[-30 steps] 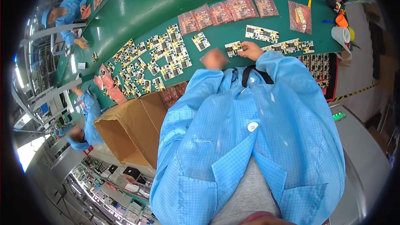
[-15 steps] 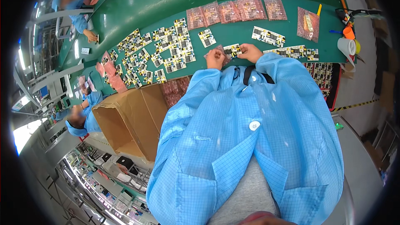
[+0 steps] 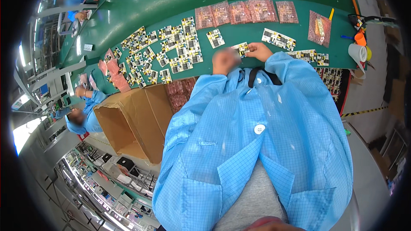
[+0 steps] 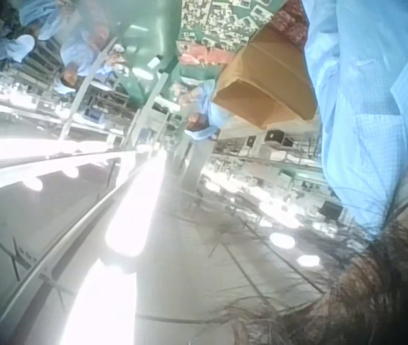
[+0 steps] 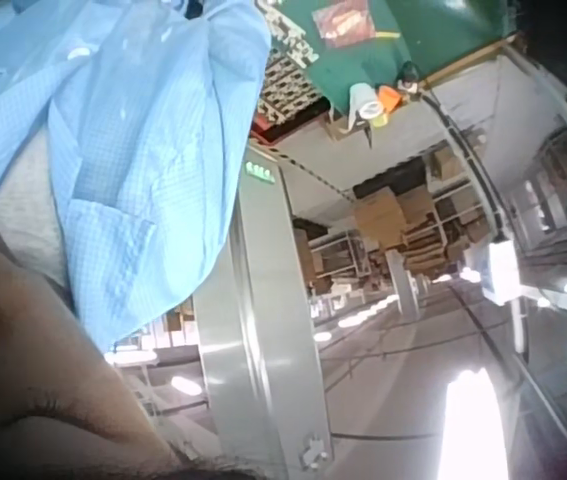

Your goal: Sort small electronic components and pack them into plastic bags before placing them into a shipping carton.

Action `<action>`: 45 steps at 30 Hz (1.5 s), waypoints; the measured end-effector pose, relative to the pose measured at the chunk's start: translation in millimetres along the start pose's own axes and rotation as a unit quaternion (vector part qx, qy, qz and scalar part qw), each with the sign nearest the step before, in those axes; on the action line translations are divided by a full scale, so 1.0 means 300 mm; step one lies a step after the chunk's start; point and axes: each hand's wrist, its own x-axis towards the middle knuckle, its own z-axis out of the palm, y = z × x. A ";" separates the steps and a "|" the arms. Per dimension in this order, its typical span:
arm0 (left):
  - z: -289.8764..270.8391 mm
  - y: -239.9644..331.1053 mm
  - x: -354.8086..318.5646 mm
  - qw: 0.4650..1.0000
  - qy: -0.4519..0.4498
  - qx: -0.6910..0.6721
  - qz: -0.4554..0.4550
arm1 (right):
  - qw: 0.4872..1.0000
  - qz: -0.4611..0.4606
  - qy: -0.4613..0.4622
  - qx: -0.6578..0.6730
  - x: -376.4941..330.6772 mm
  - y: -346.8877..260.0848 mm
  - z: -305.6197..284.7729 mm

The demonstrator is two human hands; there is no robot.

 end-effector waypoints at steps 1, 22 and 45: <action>0.002 0.014 0.001 1.000 -0.004 0.001 0.010 | 0.999 -0.021 0.000 -0.030 -0.004 0.013 0.008; -0.019 0.139 0.056 0.981 0.020 0.164 0.097 | 0.992 0.051 0.088 -0.070 0.010 -0.101 0.080; -0.021 0.326 0.176 0.955 0.071 0.262 0.116 | 0.999 0.018 0.026 -0.037 0.023 -0.332 0.056</action>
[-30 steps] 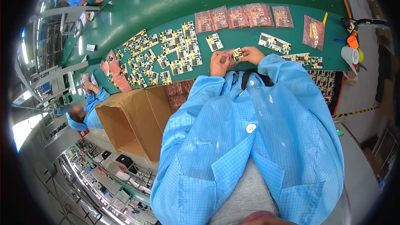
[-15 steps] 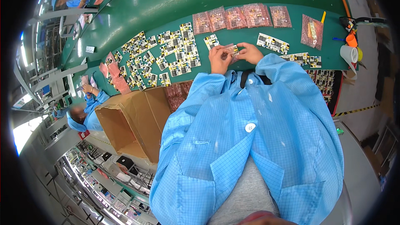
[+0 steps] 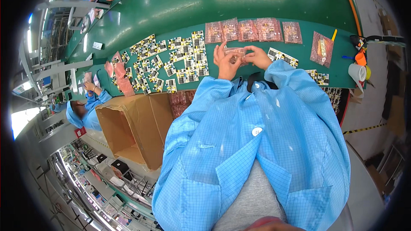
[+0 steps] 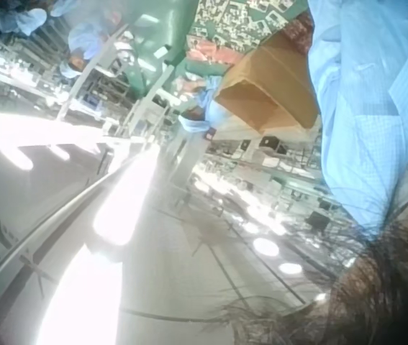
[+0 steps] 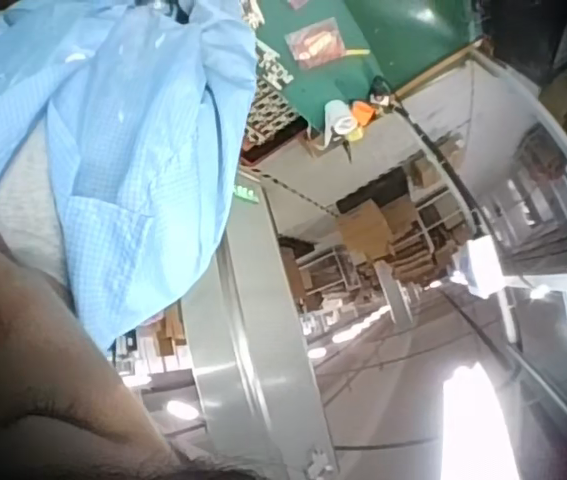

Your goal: Sort small electronic components and pack them into plastic bags before placing them into a shipping carton.

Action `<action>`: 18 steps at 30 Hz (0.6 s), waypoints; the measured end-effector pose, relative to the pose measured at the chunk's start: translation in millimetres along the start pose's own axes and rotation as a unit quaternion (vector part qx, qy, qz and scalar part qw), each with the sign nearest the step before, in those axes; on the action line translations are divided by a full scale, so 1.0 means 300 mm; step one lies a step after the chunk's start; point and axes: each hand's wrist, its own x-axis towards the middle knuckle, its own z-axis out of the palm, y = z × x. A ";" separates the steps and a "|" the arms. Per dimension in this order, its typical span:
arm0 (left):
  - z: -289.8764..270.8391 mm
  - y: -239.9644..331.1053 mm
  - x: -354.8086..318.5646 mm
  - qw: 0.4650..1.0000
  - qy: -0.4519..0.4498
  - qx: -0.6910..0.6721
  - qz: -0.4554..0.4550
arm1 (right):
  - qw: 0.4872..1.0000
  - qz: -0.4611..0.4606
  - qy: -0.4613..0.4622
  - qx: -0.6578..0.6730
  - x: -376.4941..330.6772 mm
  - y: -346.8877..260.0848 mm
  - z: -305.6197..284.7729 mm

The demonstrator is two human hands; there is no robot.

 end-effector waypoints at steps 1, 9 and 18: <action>-0.001 0.000 0.007 1.000 -0.016 -0.021 -0.002 | 1.000 -0.005 0.010 0.021 0.005 0.021 -0.007; 0.013 -0.133 0.009 0.866 0.017 -0.408 -0.287 | 0.999 -0.020 0.005 0.043 -0.005 0.043 -0.007; -0.062 -0.076 -0.024 0.734 -0.149 -0.536 -0.389 | 0.995 -0.032 -0.064 0.073 -0.021 0.017 0.027</action>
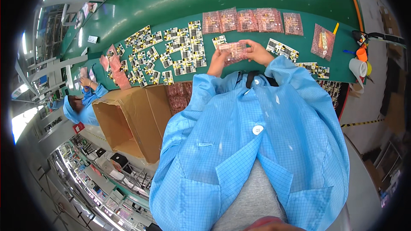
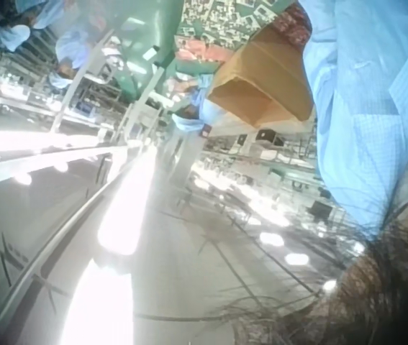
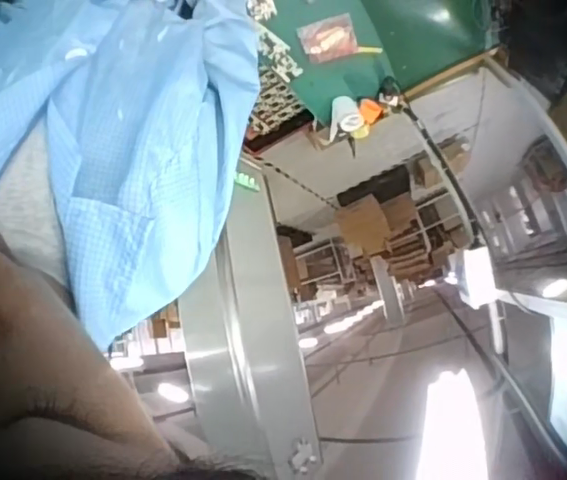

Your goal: Sort small electronic components and pack them into plastic bags before placing them into a shipping carton.

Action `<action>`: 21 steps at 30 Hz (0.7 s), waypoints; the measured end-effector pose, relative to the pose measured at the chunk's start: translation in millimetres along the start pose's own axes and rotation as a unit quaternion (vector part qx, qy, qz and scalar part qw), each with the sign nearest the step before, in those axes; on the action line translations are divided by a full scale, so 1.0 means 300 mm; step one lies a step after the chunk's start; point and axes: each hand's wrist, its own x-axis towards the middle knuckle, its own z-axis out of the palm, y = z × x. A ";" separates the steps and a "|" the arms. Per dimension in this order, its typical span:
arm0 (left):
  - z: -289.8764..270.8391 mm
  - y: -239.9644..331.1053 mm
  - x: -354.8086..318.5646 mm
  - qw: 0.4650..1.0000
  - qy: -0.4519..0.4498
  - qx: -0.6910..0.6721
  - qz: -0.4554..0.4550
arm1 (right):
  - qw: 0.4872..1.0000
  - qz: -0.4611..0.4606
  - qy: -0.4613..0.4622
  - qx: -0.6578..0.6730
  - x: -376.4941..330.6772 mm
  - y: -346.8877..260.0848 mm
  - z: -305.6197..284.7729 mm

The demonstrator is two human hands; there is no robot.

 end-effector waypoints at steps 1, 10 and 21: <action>-0.023 -0.015 0.009 1.000 0.001 -0.003 0.000 | 1.000 0.000 -0.007 -0.012 0.003 0.003 0.011; -0.258 -0.065 -0.012 0.982 0.118 -0.147 0.020 | 0.985 -0.105 0.081 -0.111 0.191 -0.008 0.093; -0.312 -0.121 0.072 0.940 0.210 -0.269 0.018 | 0.791 -0.202 0.100 -0.569 0.290 0.054 0.160</action>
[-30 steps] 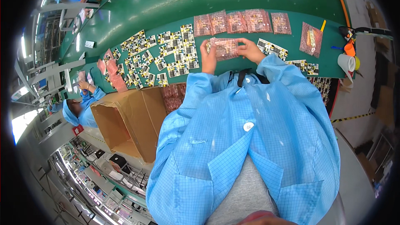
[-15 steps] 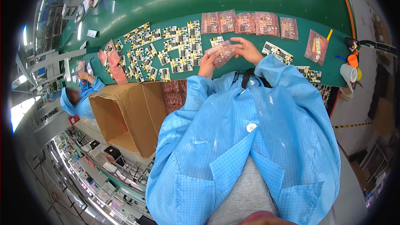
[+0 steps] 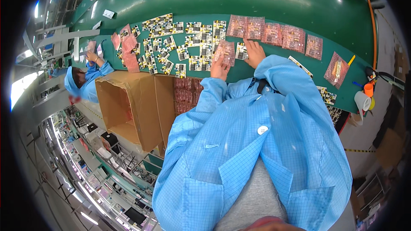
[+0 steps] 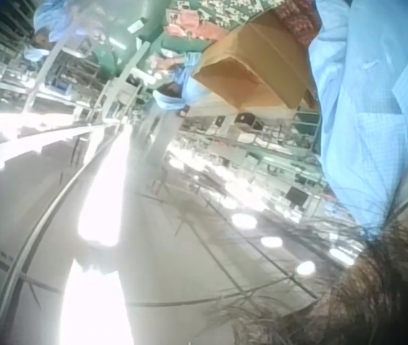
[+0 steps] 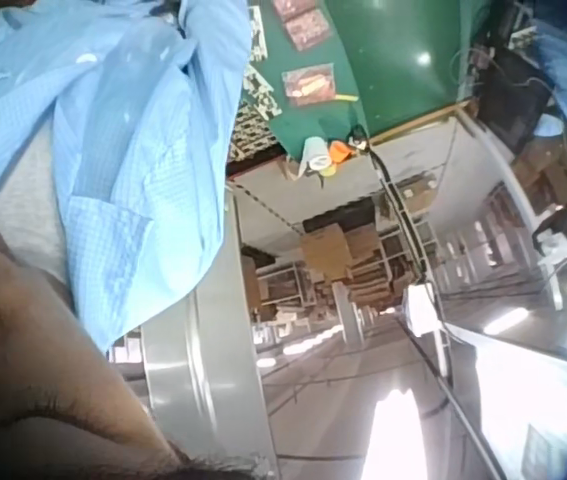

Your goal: Sort small electronic components and pack them into plastic bags before placing them into a shipping carton.

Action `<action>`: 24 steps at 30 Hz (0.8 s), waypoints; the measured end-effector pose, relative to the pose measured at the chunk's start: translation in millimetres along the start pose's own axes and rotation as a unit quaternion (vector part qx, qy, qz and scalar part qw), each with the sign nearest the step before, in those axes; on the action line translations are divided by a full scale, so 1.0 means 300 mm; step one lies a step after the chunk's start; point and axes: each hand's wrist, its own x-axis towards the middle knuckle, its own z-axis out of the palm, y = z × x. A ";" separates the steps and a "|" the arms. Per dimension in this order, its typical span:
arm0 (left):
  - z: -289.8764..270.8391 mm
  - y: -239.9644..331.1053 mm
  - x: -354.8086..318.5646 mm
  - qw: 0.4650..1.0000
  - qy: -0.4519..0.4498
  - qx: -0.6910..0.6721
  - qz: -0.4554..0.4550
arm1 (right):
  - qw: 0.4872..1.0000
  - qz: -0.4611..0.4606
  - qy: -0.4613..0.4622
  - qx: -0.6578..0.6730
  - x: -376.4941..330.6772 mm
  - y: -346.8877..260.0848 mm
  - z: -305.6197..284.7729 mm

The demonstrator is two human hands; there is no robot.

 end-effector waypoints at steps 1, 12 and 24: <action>-0.001 -0.005 0.026 0.999 -0.019 -0.001 -0.028 | 0.999 0.030 -0.019 -0.004 -0.006 0.011 -0.011; 0.080 -0.008 0.031 0.983 0.026 0.141 -0.115 | 0.983 0.180 0.036 -0.009 -0.200 0.138 -0.103; -0.210 0.439 0.033 0.985 0.081 0.040 0.149 | 0.961 0.266 0.061 -0.030 -0.223 0.133 -0.029</action>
